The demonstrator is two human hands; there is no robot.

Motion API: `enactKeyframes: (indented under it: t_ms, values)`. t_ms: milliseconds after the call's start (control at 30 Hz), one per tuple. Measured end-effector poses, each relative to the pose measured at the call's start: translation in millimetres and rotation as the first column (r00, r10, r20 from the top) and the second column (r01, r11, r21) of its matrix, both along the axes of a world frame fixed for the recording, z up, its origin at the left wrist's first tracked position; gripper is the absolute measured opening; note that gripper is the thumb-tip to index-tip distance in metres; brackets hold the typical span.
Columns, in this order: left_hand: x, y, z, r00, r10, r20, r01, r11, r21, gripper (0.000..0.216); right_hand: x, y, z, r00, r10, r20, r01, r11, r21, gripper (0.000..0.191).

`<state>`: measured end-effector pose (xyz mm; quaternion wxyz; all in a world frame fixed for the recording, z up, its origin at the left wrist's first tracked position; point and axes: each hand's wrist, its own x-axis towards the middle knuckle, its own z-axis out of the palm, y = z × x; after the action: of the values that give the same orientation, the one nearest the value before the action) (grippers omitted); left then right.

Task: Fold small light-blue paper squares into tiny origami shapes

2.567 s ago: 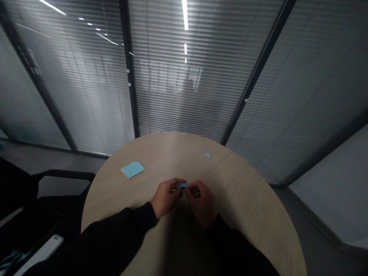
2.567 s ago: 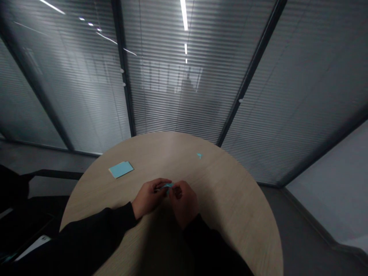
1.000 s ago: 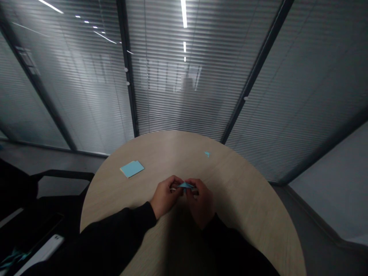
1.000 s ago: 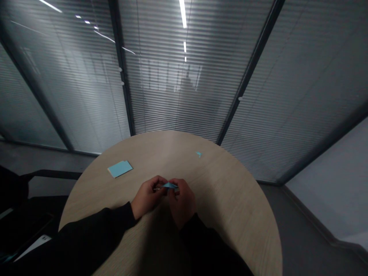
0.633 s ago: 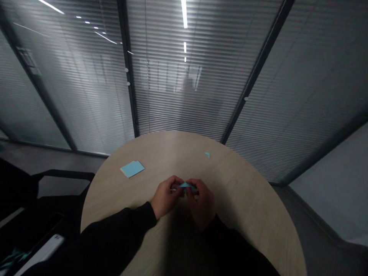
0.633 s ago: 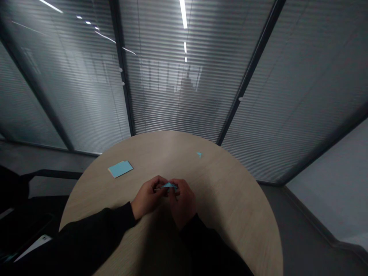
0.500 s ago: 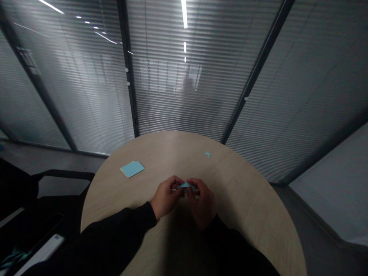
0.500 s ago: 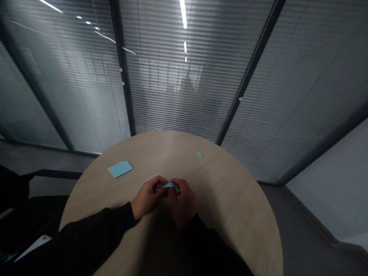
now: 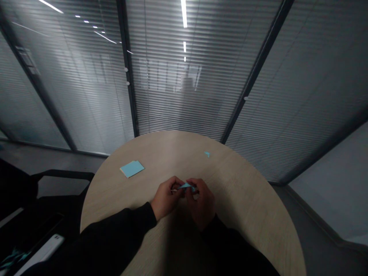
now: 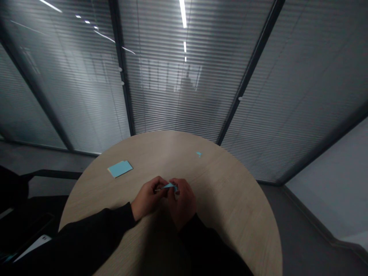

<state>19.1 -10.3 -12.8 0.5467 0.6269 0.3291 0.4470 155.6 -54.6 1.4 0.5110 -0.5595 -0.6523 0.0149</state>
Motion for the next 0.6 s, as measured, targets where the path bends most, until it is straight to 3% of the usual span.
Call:
enactKeyframes:
  t_ms: [400,600]
  values:
    - [2.2,-6.5,8.4,1.000,0.007,0.007,-0.007,1.000,0.016,0.026,-4.6,-0.6,-1.7,0.996,0.004,-0.086,-0.002,1.000,0.030,0.019]
    - [1.9,-3.4,2.1,1.000,0.009,0.020,-0.009,1.000,0.002,0.027,-5.4,1.5,-5.8,0.983,0.014,-0.183,-0.024,0.998,-0.053,0.022]
